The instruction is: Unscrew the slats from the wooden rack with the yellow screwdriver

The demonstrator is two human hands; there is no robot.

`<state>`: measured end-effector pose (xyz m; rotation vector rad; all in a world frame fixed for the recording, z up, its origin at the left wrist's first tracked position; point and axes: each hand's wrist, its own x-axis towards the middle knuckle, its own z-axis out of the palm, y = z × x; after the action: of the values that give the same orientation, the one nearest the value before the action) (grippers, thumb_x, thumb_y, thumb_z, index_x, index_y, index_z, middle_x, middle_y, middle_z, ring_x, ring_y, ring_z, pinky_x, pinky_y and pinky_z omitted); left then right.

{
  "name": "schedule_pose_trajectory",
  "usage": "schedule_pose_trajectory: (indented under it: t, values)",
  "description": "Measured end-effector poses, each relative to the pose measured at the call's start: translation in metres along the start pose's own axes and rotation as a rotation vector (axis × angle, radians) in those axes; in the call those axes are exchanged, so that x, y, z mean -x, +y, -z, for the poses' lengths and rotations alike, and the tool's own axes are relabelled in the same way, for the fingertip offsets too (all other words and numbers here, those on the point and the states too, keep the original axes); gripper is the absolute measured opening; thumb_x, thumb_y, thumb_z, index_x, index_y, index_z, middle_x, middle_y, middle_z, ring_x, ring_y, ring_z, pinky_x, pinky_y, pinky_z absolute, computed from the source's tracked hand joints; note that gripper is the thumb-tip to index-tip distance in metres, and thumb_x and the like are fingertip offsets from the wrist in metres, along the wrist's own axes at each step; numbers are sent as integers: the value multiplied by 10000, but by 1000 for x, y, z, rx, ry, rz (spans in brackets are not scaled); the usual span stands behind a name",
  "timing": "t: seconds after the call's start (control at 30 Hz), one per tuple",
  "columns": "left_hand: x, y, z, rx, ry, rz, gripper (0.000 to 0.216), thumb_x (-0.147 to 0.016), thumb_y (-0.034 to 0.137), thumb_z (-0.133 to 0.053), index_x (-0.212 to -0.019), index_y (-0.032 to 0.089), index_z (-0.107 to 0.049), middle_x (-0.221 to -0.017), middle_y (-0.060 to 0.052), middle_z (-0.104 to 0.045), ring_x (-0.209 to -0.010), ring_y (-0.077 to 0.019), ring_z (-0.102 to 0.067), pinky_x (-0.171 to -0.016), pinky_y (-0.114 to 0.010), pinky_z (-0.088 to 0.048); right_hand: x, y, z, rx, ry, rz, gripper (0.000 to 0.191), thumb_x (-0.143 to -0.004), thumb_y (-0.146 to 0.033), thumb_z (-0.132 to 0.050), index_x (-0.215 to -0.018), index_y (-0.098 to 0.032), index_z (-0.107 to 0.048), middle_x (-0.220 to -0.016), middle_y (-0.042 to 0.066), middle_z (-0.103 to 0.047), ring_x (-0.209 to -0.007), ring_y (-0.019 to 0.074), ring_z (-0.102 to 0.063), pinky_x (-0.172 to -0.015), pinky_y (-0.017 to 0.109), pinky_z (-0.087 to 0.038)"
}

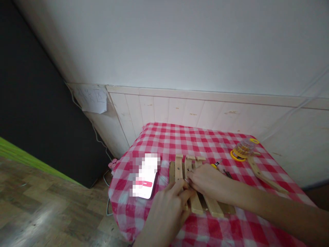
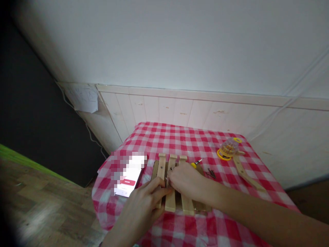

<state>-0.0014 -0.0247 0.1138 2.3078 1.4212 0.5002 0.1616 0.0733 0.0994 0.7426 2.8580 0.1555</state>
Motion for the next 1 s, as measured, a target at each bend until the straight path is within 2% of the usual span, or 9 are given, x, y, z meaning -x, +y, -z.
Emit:
schedule_pose_trajectory:
  t: [0.07,0.13,0.23,0.43,0.53,0.6,0.67,0.8,1.0]
  values:
    - [0,-1,-1,-7,1,3,449,-778,-42,-556,-1123,218,-682,-1066,-28,-629,-938,-214,-658,-800,-329,-595,3,-1,10,0,-8,-27,133,-850,-56,-625,-761,-128,-692,-686,64,-705,-635,208,-680,-549,297,-485]
    - [0,-1,-2,-12,-6,9,451,-781,-43,-548,-1118,226,-681,-1070,-23,-631,-944,-206,-656,-802,-311,-590,4,-1,18,-14,2,-45,140,-851,-64,-603,-766,-137,-687,-670,59,-708,-605,200,-672,-512,285,-434]
    - [0,-2,-3,-21,-18,11,457,-786,-39,-542,-1122,240,-677,-1082,-17,-631,-965,-200,-651,-816,-294,-583,6,1,29,-62,18,-30,122,-871,-118,-577,-808,-159,-673,-727,48,-725,-630,194,-676,-522,280,-415]
    - [0,-1,0,-57,-63,35,490,-804,-22,-555,-1209,237,-650,-1169,-39,-631,-958,-216,-660,-842,-342,-592,14,7,42,-165,44,41,119,-870,-144,-574,-956,-184,-646,-960,70,-739,-848,222,-696,-682,310,-500]
    - [0,-1,1,-63,-64,37,473,-805,-22,-558,-1189,235,-661,-1151,-36,-638,-926,-210,-665,-827,-334,-597,15,5,45,-171,90,-27,145,-875,-173,-595,-1008,-186,-649,-1014,85,-736,-870,229,-697,-683,309,-512]
    - [0,-1,1,-55,-52,31,458,-794,-33,-553,-1155,224,-672,-1132,-29,-642,-909,-200,-664,-831,-324,-595,13,1,46,-105,107,-137,122,-898,-208,-598,-987,-163,-669,-959,99,-748,-791,232,-707,-625,304,-503]
    - [0,0,1,-45,-52,33,467,-787,-45,-544,-1153,216,-671,-1149,-31,-640,-936,-203,-661,-841,-325,-592,9,-4,46,-29,60,-204,136,-920,-230,-595,-897,-147,-701,-858,103,-759,-711,236,-712,-571,301,-484]
    - [0,1,3,-28,-65,34,494,-789,-48,-544,-1181,228,-662,-1161,-30,-639,-974,-210,-653,-861,-341,-586,4,-10,40,15,-52,-174,190,-904,-158,-602,-765,-160,-731,-723,82,-759,-646,250,-717,-500,304,-441]
    - [-1,0,2,-28,-51,26,467,-790,-41,-554,-1162,218,-662,-1134,-33,-634,-983,-217,-652,-838,-343,-593,3,-7,26,34,-41,-72,167,-836,-27,-597,-796,-132,-720,-714,79,-748,-619,233,-703,-494,313,-429]
